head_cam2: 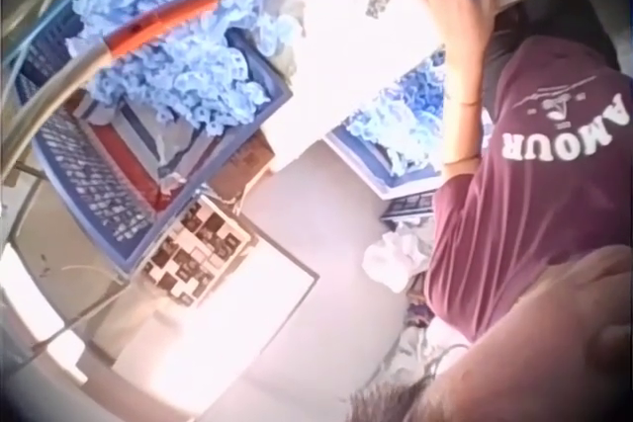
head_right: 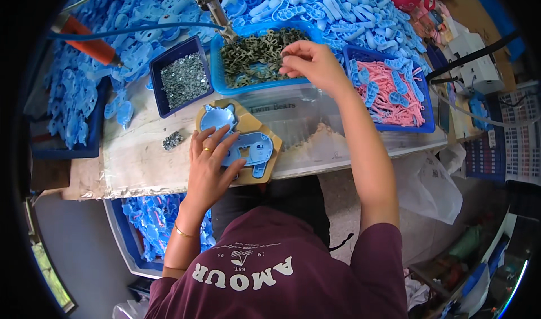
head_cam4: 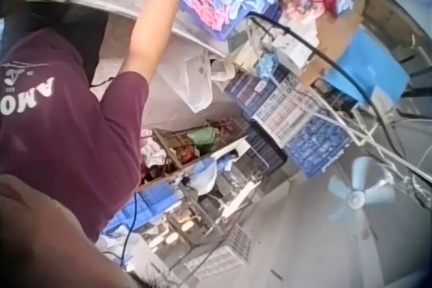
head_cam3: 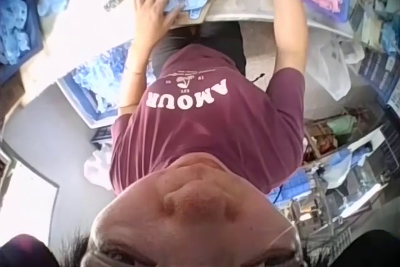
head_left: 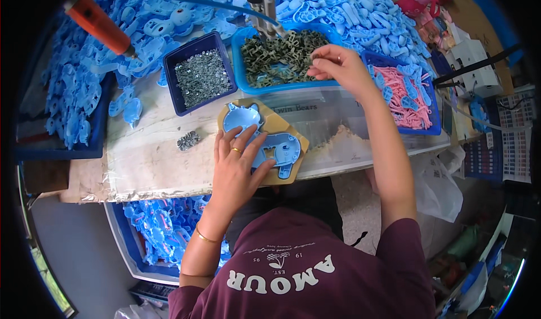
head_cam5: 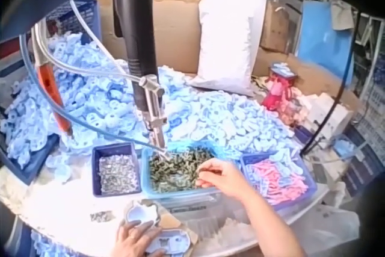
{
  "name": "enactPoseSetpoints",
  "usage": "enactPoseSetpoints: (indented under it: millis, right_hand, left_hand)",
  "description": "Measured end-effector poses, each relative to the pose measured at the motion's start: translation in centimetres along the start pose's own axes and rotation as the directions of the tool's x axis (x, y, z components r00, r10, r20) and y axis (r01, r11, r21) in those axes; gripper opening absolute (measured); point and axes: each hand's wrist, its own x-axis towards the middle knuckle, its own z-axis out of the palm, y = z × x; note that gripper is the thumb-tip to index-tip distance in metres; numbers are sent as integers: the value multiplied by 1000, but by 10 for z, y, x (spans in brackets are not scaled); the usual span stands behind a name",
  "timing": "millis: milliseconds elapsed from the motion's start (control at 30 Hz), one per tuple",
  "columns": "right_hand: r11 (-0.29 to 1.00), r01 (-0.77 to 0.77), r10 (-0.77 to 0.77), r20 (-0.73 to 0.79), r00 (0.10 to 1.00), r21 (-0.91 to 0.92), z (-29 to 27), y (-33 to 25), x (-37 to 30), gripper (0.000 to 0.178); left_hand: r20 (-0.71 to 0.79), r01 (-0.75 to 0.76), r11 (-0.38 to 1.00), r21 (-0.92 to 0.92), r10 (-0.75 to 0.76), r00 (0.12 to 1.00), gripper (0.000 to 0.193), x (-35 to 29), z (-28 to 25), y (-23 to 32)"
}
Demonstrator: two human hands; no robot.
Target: Assembling small blue plastic toy components using a powered screwdriver tool and a jig.
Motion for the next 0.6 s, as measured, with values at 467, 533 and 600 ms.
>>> enactPoseSetpoints:
  millis: [467, 533, 600]
  right_hand:
    - [968, -164, 172, -22, 985, 191, 37, 7, -73, 23]
    - [963, -194, 198, -3, 980, 189, 43, 9, -78, 23]
    - [962, -193, 197, -4, 980, 195, 47, 12, -83, 23]
  left_hand:
    - [-12, -75, 992, -106, 75, 997, 42, 8, 3, 2]
    - [-13, -78, 991, -110, 77, 997, 42, 8, 3, 0]
    - [-16, -82, 989, -120, 81, 997, 41, 8, 4, 1]
